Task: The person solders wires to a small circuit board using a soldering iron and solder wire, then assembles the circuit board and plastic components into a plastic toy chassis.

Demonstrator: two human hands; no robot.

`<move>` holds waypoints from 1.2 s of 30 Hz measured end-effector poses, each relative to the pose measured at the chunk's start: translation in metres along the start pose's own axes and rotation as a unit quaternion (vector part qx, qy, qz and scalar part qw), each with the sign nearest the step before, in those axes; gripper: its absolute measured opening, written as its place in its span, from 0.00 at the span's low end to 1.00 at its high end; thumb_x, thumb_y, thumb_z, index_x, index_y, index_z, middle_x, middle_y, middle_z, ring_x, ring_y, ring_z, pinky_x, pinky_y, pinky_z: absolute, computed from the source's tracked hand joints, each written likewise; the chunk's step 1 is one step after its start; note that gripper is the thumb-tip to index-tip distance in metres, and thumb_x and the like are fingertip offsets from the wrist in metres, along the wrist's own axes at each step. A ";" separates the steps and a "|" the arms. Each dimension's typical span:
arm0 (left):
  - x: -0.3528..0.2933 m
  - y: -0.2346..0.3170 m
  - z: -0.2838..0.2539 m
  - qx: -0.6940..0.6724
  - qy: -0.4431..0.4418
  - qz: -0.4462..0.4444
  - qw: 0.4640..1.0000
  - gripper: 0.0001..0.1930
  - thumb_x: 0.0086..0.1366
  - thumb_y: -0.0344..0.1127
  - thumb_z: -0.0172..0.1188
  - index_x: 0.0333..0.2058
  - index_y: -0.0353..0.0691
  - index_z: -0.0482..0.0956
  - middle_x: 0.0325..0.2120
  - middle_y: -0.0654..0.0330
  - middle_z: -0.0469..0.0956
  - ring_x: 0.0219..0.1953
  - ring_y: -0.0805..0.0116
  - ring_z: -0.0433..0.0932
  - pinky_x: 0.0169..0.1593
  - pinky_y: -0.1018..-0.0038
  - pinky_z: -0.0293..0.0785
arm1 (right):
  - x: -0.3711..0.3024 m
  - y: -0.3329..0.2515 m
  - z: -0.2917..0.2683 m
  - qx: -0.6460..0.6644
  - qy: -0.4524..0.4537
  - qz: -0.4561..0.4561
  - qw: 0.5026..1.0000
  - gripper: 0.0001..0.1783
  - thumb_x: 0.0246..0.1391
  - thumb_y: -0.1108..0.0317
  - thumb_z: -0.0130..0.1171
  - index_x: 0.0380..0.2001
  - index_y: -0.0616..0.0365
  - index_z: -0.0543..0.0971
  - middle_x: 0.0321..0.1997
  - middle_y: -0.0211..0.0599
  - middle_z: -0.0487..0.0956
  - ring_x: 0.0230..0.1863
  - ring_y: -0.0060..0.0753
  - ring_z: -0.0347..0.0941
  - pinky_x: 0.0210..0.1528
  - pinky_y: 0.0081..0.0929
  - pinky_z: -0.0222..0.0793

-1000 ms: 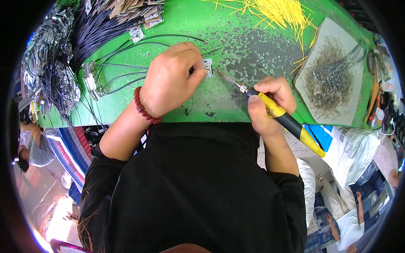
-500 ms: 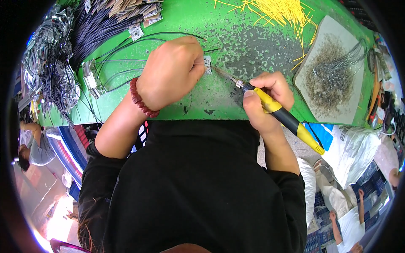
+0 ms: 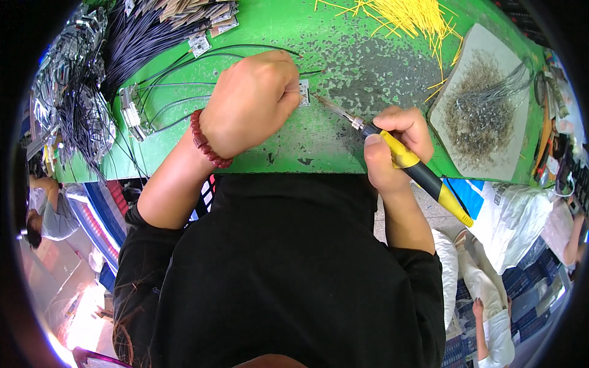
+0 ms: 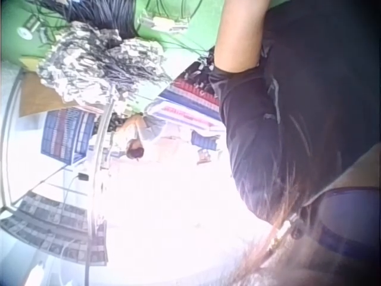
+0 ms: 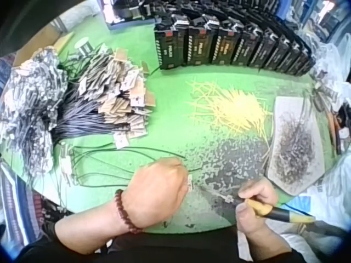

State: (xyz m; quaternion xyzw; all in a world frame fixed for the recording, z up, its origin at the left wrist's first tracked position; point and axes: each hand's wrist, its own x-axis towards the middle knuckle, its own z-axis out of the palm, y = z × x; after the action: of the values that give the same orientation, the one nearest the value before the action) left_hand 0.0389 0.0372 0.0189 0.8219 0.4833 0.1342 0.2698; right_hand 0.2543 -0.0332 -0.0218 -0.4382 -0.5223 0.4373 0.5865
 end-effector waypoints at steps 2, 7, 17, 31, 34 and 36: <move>0.000 0.000 0.000 0.001 0.000 0.001 1.000 0.04 0.52 0.28 0.56 0.22 0.34 0.75 0.27 0.53 0.75 0.32 0.48 0.76 0.35 0.59 0.73 | 0.001 0.001 0.000 -0.007 0.013 -0.035 0.999 0.13 0.49 0.68 0.61 0.34 0.61 0.69 0.27 0.31 0.69 0.26 0.17 0.58 0.29 0.17 0.53; 0.000 -0.001 0.000 -0.007 0.002 0.003 1.000 0.04 0.52 0.28 0.56 0.22 0.34 0.74 0.27 0.53 0.75 0.31 0.48 0.76 0.34 0.59 0.73 | 0.002 -0.004 0.007 -0.021 0.080 -0.042 0.996 0.19 0.52 0.63 0.63 0.40 0.61 0.69 0.31 0.37 0.74 0.28 0.19 0.65 0.34 0.18 0.62; -0.003 -0.005 0.002 -0.038 0.025 0.030 0.998 0.04 0.52 0.27 0.59 0.22 0.34 0.74 0.26 0.54 0.75 0.29 0.50 0.75 0.33 0.61 0.73 | 0.051 -0.004 0.028 -0.264 -0.075 -0.070 0.959 0.22 0.50 0.80 0.62 0.49 0.50 0.77 0.29 0.34 0.79 0.29 0.19 0.78 0.32 0.19 0.73; -0.007 -0.009 -0.006 -0.155 0.020 0.022 0.987 0.06 0.54 0.29 0.62 0.29 0.35 0.75 0.26 0.54 0.77 0.28 0.53 0.77 0.33 0.65 0.73 | 0.040 -0.010 0.045 -0.213 -0.134 -0.002 0.968 0.24 0.46 0.84 0.57 0.47 0.51 0.75 0.22 0.26 0.72 0.22 0.16 0.69 0.26 0.15 0.64; -0.008 -0.006 -0.004 -0.132 0.038 0.029 0.990 0.06 0.55 0.30 0.62 0.29 0.36 0.75 0.25 0.53 0.77 0.28 0.52 0.77 0.32 0.64 0.72 | 0.037 -0.007 0.049 -0.198 -0.131 0.007 0.971 0.24 0.46 0.83 0.59 0.47 0.52 0.75 0.24 0.28 0.76 0.24 0.17 0.72 0.27 0.16 0.68; -0.009 -0.006 -0.003 -0.119 0.042 0.022 0.992 0.05 0.56 0.31 0.61 0.29 0.36 0.75 0.25 0.53 0.77 0.28 0.51 0.76 0.32 0.64 0.72 | 0.035 -0.004 0.051 -0.212 -0.054 -0.025 0.975 0.24 0.46 0.83 0.62 0.47 0.52 0.76 0.28 0.31 0.80 0.26 0.18 0.76 0.30 0.17 0.71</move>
State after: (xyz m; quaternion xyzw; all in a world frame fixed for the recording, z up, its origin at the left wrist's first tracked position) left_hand 0.0293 0.0328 0.0181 0.7880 0.4569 0.2307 0.3423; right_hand 0.2068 0.0027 -0.0065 -0.5154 -0.6448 0.3248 0.4616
